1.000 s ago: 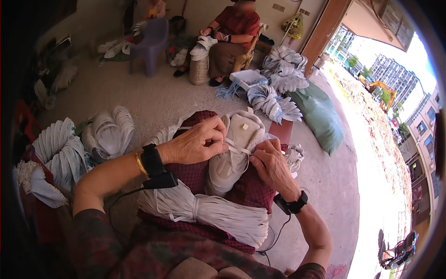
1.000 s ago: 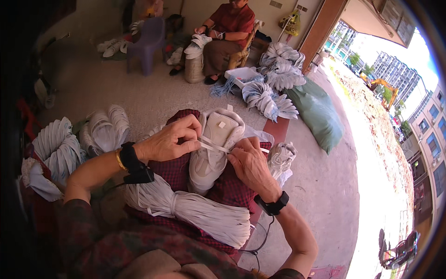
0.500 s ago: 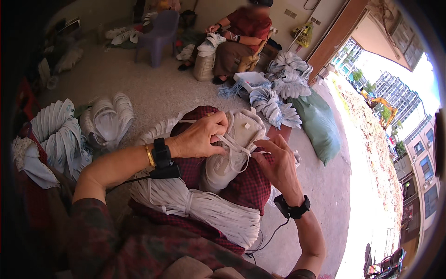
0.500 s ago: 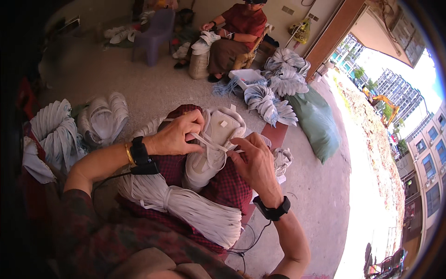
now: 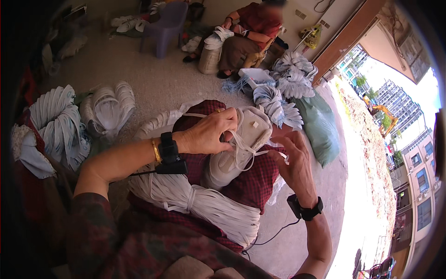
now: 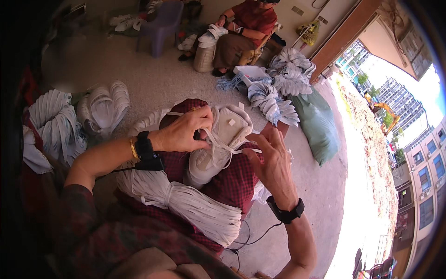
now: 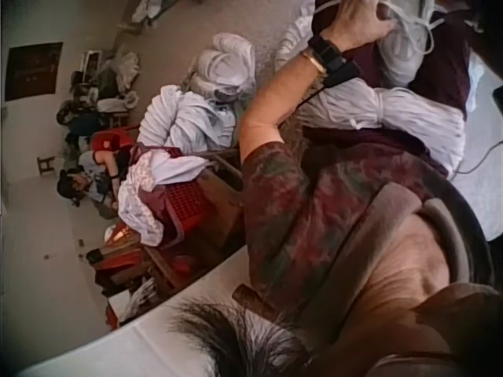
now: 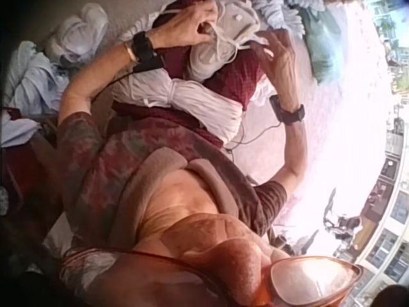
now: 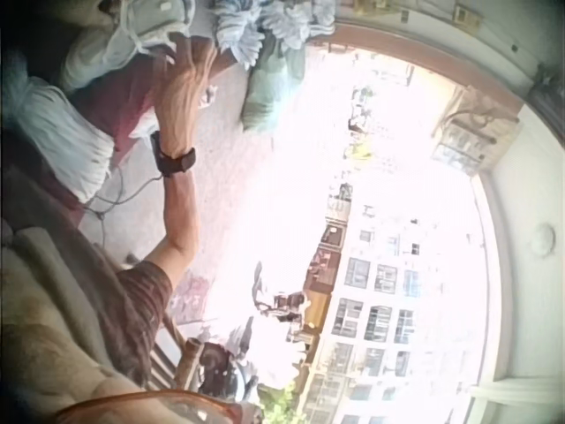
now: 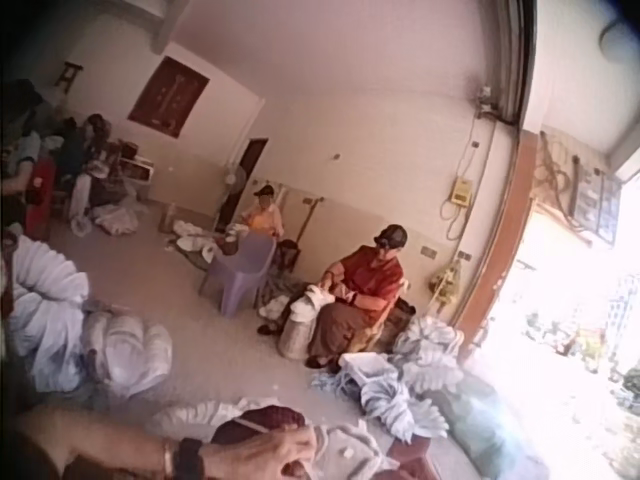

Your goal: Lacing white sneakers while sitting in a workshop area.

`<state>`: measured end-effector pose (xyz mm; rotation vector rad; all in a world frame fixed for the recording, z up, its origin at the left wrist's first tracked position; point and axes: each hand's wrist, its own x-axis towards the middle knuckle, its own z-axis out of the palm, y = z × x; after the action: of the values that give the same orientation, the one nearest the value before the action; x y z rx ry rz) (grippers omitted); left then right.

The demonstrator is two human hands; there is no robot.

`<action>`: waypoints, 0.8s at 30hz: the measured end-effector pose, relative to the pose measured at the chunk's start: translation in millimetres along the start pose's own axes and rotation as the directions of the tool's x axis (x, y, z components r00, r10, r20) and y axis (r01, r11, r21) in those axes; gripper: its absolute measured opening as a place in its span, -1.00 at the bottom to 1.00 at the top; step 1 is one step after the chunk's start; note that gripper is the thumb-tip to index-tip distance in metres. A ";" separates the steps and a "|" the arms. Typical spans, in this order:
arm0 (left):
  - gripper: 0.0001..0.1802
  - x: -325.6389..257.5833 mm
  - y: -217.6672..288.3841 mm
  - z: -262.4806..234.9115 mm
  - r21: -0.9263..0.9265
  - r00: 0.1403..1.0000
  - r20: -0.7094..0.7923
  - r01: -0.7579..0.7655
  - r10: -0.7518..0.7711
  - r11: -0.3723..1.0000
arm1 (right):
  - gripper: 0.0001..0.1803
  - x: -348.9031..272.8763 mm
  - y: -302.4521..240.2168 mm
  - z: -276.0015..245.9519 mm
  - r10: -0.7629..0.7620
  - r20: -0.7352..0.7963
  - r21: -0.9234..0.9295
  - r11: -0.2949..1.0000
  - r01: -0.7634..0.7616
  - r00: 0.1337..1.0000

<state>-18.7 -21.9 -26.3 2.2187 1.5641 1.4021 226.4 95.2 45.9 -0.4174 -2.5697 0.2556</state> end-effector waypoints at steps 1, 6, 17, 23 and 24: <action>-0.57 -0.2 1.1 -0.1 -0.005 1.000 0.005 0.023 -0.023 1.000 | -0.68 2.0 -9.1 8.5 -0.091 0.031 -0.058 0.994 0.093 0.995; -0.56 3.3 1.1 2.3 0.028 1.000 -0.004 -0.004 0.004 1.000 | -0.78 11.0 -6.5 41.4 -0.144 0.056 -0.042 0.988 0.146 0.988; -0.63 3.1 2.2 5.7 0.004 0.999 -0.009 -0.037 0.037 0.999 | -0.92 -14.1 98.2 -40.7 0.039 -0.433 -0.260 0.951 -0.167 0.900; -0.63 2.6 1.1 2.2 0.012 0.999 0.001 -0.051 0.051 0.999 | -0.77 -35.4 4.4 9.4 -0.081 -0.020 -0.079 0.994 0.080 0.996; -0.63 2.1 1.3 0.7 0.011 1.000 0.010 -0.013 0.013 1.000 | -0.68 -33.1 -8.0 19.6 -0.134 0.074 -0.108 0.984 0.141 0.988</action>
<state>-17.1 -20.6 -24.8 2.2432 1.5608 1.3866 241.3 74.5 16.0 -0.2744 -2.6728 0.0762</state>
